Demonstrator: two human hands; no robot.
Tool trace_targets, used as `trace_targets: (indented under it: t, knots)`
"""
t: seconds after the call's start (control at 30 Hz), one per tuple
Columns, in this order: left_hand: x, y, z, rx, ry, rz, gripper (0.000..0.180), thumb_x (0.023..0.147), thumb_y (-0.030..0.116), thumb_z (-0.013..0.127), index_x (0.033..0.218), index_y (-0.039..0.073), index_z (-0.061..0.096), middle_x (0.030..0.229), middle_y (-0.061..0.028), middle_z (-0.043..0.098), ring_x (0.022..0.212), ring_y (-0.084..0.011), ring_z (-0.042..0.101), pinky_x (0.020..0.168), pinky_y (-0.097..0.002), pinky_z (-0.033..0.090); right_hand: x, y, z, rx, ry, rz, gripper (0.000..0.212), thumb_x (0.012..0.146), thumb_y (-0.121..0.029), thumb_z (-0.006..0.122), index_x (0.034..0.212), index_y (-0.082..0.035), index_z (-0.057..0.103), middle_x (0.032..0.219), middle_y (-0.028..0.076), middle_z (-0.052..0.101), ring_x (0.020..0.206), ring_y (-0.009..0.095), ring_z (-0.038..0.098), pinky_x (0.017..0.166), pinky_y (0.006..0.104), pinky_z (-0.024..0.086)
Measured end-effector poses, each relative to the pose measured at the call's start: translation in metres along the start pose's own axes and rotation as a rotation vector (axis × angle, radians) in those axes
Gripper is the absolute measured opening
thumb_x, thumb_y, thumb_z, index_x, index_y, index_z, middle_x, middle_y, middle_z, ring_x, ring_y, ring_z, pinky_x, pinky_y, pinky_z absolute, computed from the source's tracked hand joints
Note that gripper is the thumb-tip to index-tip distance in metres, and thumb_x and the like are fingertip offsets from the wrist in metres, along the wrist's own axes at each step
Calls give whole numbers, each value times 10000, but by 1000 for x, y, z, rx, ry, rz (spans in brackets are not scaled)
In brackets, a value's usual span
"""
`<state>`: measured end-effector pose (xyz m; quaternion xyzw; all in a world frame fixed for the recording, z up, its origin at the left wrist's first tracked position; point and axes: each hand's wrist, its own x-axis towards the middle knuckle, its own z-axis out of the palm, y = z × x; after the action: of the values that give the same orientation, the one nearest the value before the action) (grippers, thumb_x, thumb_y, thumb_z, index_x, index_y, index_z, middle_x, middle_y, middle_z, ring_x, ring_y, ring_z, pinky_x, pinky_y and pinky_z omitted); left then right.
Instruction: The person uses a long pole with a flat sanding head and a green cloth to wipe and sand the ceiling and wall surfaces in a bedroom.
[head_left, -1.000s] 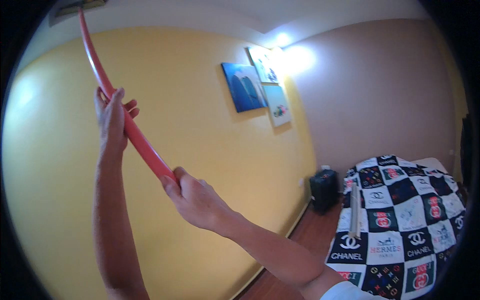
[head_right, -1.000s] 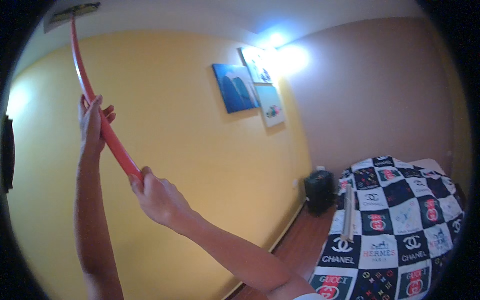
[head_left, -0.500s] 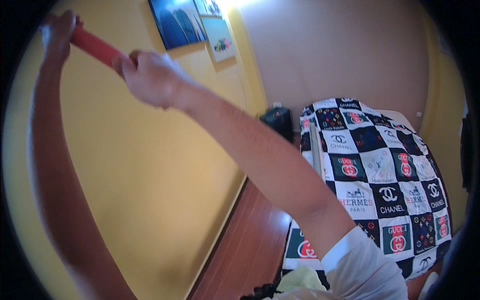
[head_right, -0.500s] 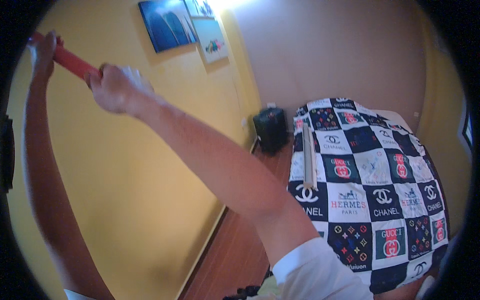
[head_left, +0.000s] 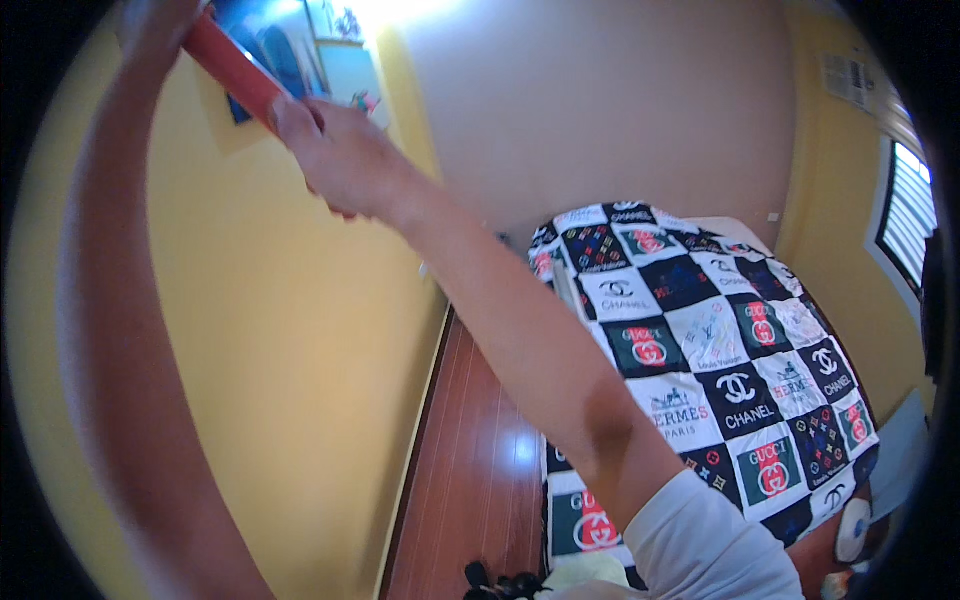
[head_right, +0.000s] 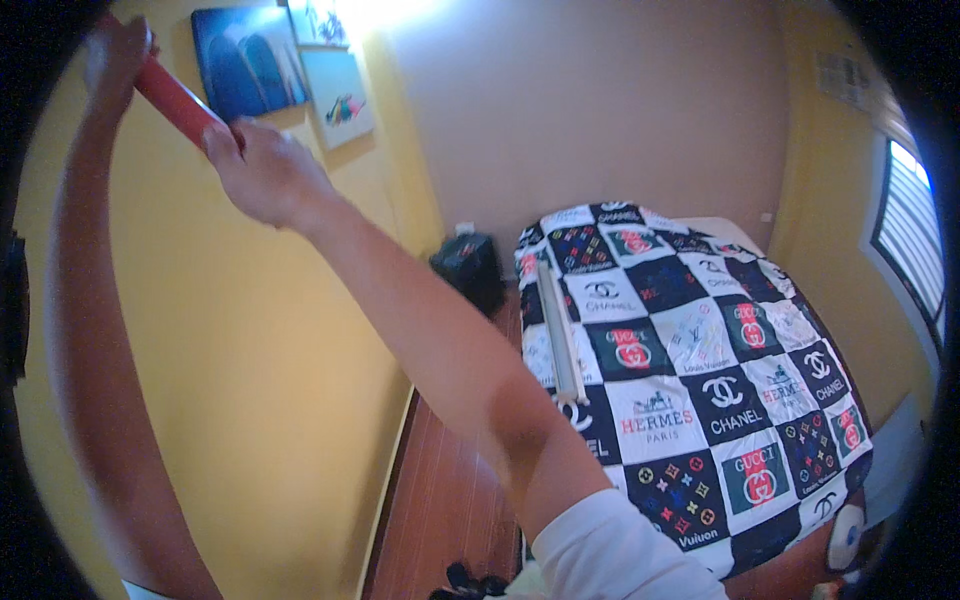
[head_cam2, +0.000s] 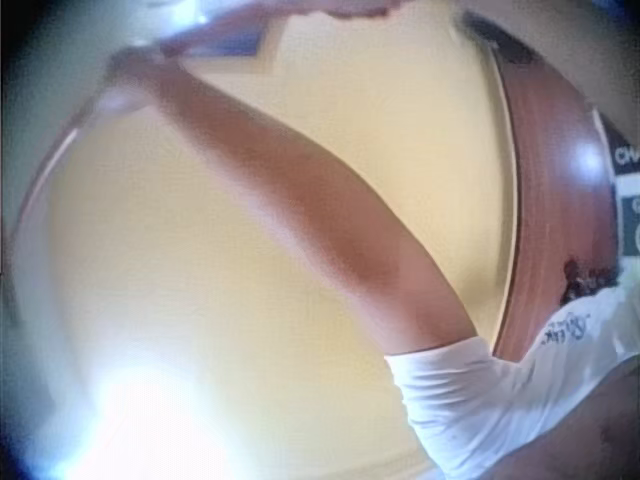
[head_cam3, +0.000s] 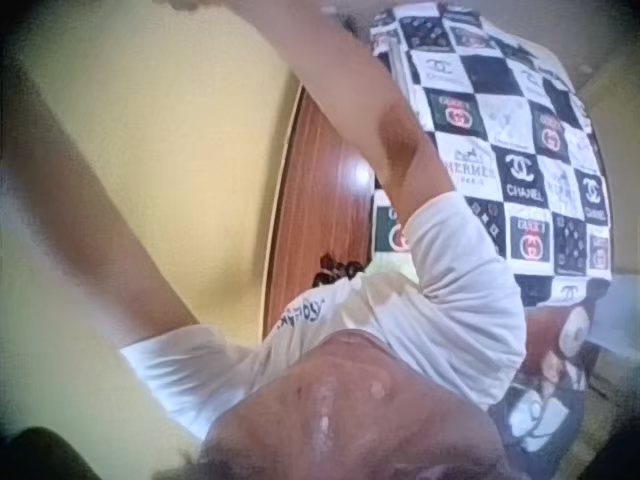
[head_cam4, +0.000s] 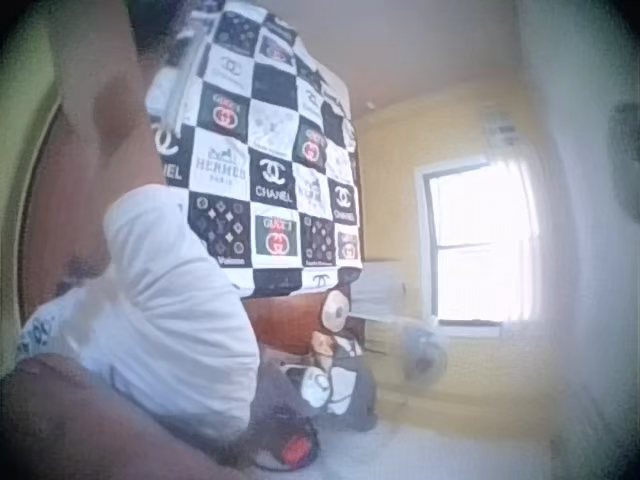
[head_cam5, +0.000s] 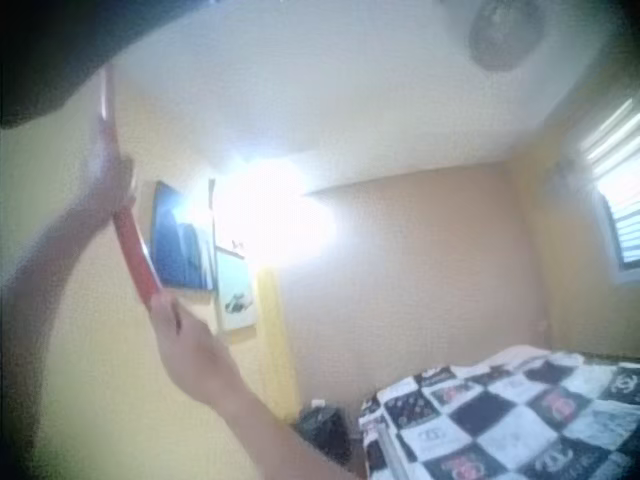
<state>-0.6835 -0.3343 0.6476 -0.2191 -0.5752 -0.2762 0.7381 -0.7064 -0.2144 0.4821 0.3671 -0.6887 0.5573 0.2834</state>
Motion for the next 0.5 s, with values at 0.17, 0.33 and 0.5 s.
trace_targets:
  t: [0.17,0.33,0.5]
  knots:
    - [-21,-87,71,169,-13,-106,515,749,121,475,1200,41,239,720,-172,600,542,-301,617,545,-414,512,18,74,17,100,25,56,479,903,-511,348,911,-46,466,497,11,405,342,87,395,313,246,328]
    - [-67,-110,109,77,-191,-238,712,764,69,507,1346,24,100,916,-333,567,831,-467,579,743,-473,473,42,137,46,226,83,204,486,892,-542,356,876,-64,447,483,2,390,324,77,373,304,228,325]
    - [-86,-166,152,34,-331,-220,775,767,29,513,1367,14,23,932,-308,578,857,-437,584,766,-463,467,66,181,72,327,135,317,511,882,-563,358,871,-58,436,486,13,396,298,91,359,289,235,322]
